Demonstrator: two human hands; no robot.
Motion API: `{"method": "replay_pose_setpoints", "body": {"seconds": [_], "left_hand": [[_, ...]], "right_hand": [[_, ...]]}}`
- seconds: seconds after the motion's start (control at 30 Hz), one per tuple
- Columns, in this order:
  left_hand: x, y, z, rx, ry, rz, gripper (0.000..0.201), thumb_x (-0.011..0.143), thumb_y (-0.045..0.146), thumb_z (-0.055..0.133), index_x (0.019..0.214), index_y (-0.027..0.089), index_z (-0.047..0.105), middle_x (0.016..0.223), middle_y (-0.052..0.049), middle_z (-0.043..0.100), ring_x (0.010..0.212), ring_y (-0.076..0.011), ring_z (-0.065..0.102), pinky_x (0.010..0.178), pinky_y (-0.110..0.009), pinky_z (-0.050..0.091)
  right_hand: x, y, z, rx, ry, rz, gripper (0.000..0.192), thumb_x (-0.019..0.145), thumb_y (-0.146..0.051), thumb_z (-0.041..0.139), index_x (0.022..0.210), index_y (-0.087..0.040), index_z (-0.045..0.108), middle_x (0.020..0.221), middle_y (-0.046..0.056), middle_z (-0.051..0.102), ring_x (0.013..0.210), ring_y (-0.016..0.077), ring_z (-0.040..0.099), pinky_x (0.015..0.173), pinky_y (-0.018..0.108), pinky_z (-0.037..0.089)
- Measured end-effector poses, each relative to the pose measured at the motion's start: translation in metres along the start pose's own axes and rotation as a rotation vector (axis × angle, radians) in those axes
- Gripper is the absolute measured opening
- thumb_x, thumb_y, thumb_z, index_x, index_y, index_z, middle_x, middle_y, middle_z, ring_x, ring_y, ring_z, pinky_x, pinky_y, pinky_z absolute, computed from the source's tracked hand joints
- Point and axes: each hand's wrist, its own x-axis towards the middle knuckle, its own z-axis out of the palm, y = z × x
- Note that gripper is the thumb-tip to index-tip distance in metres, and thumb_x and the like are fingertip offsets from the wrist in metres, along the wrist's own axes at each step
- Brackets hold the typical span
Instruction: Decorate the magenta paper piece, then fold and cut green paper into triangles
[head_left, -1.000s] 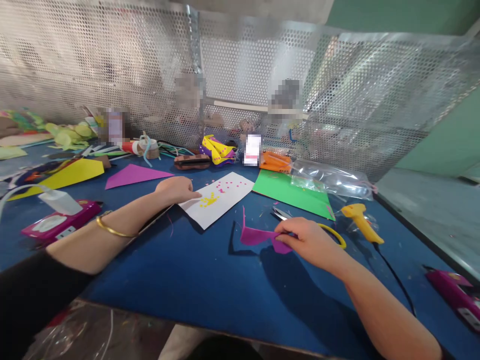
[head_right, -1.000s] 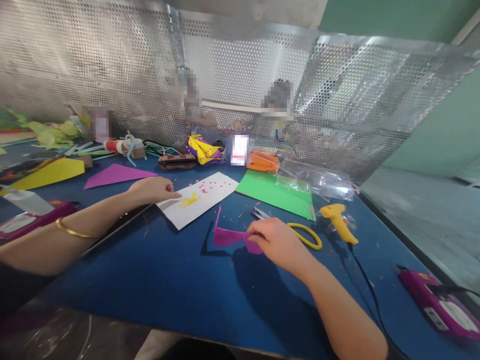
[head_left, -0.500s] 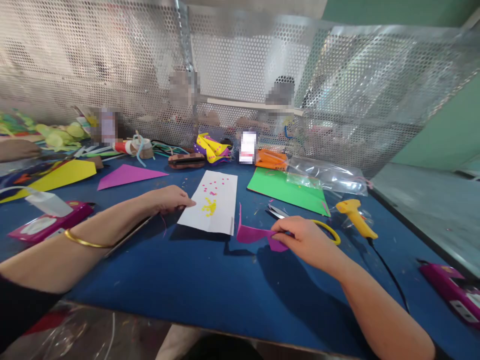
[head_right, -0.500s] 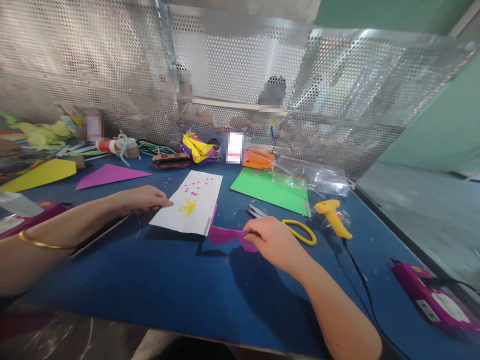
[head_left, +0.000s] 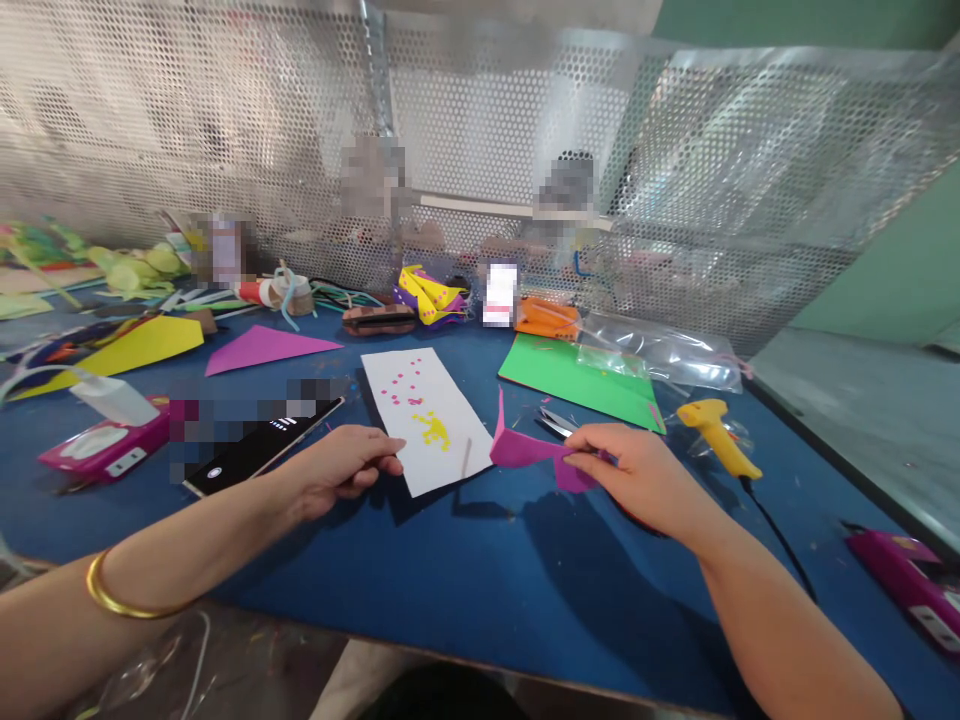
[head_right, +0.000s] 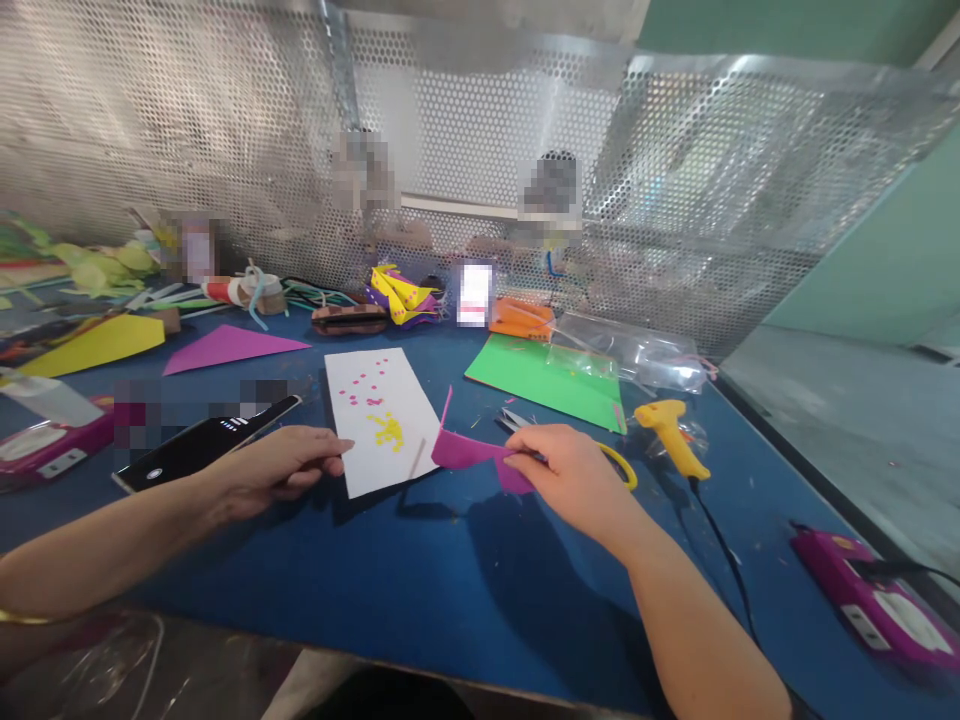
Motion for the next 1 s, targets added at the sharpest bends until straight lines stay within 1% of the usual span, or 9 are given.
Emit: {"method": "replay_pose_setpoints", "body": {"seconds": [0.17,0.33,0.53,0.63,0.7,0.8,0.87,0.9,1.0], "left_hand": [[-0.004,0.005,0.021,-0.142,0.054,-0.064,0.024,0.081,0.025,0.063,0.061,0.015,0.056,0.046,0.006,0.043,0.036,-0.003,0.021,0.036,-0.018,0.009],[-0.003,0.018,0.04,-0.257,0.073,-0.097,0.018,0.088,0.016,0.054,0.071,0.015,0.057,0.051,0.005,0.047,0.037,-0.0031,0.028,0.036,-0.015,0.016],[0.017,0.024,0.056,-0.331,0.031,-0.095,0.012,0.09,0.014,0.05,0.082,0.015,0.058,0.078,-0.003,0.069,0.039,-0.002,0.032,0.033,-0.014,0.017],[0.024,0.024,0.063,-0.321,-0.007,-0.106,0.01,0.088,0.013,0.052,0.084,0.015,0.061,0.09,-0.005,0.072,0.041,-0.0021,0.038,0.034,-0.014,0.022],[0.022,0.023,0.067,-0.299,-0.04,-0.118,0.01,0.087,0.014,0.054,0.083,0.013,0.063,0.091,-0.007,0.072,0.042,-0.0026,0.041,0.036,-0.015,0.025],[0.011,0.019,0.069,-0.265,-0.065,-0.114,0.013,0.085,0.02,0.058,0.074,0.014,0.061,0.077,-0.005,0.068,0.043,-0.005,0.041,0.037,-0.018,0.025],[0.0,0.014,0.069,-0.239,-0.034,-0.031,0.018,0.085,0.025,0.059,0.069,0.017,0.056,0.064,0.001,0.058,0.045,-0.0072,0.041,0.04,-0.02,0.025],[-0.005,0.012,0.069,-0.201,0.004,0.074,0.019,0.085,0.027,0.059,0.068,0.019,0.055,0.061,0.003,0.053,0.047,-0.0088,0.042,0.042,-0.021,0.028],[-0.013,0.008,0.068,0.186,0.124,0.632,0.013,0.083,0.032,0.062,0.075,0.023,0.062,0.07,0.0,0.061,0.068,-0.0165,0.056,0.065,-0.028,0.044]], "right_hand": [[-0.005,0.006,-0.003,0.009,0.077,0.042,0.018,0.09,-0.033,0.053,0.079,-0.024,0.065,0.078,0.0,0.069,0.073,0.0179,0.062,0.069,0.031,0.046],[-0.007,0.007,-0.003,-0.021,0.092,0.023,0.018,0.09,-0.031,0.053,0.08,-0.024,0.065,0.08,0.0,0.069,0.076,0.0178,0.062,0.071,0.031,0.047],[-0.008,0.006,-0.007,-0.023,-0.002,0.042,0.019,0.092,-0.029,0.052,0.079,-0.024,0.065,0.08,-0.001,0.068,0.077,0.0165,0.061,0.071,0.03,0.045],[-0.008,0.006,-0.008,-0.038,-0.062,0.017,0.021,0.093,-0.028,0.051,0.078,-0.024,0.065,0.077,-0.002,0.067,0.077,0.0157,0.06,0.072,0.03,0.044],[-0.008,0.007,-0.007,-0.043,-0.095,-0.012,0.021,0.094,-0.027,0.051,0.079,-0.024,0.066,0.077,-0.002,0.067,0.077,0.0154,0.06,0.072,0.03,0.044],[-0.008,0.008,-0.004,-0.031,-0.125,-0.057,0.022,0.094,-0.025,0.05,0.081,-0.024,0.068,0.077,-0.001,0.069,0.074,0.0152,0.061,0.071,0.03,0.044],[-0.007,0.007,0.0,-0.003,-0.129,-0.073,0.022,0.093,-0.023,0.051,0.083,-0.024,0.07,0.081,0.0,0.071,0.076,0.0155,0.063,0.072,0.03,0.046],[-0.006,0.007,0.002,0.011,-0.128,-0.078,0.022,0.093,-0.022,0.051,0.084,-0.025,0.07,0.082,0.0,0.072,0.077,0.0157,0.064,0.073,0.03,0.046],[-0.005,0.002,0.013,0.035,-0.114,-0.102,0.022,0.092,-0.018,0.052,0.086,-0.025,0.072,0.084,0.0,0.074,0.08,0.0163,0.066,0.076,0.031,0.047]]}}
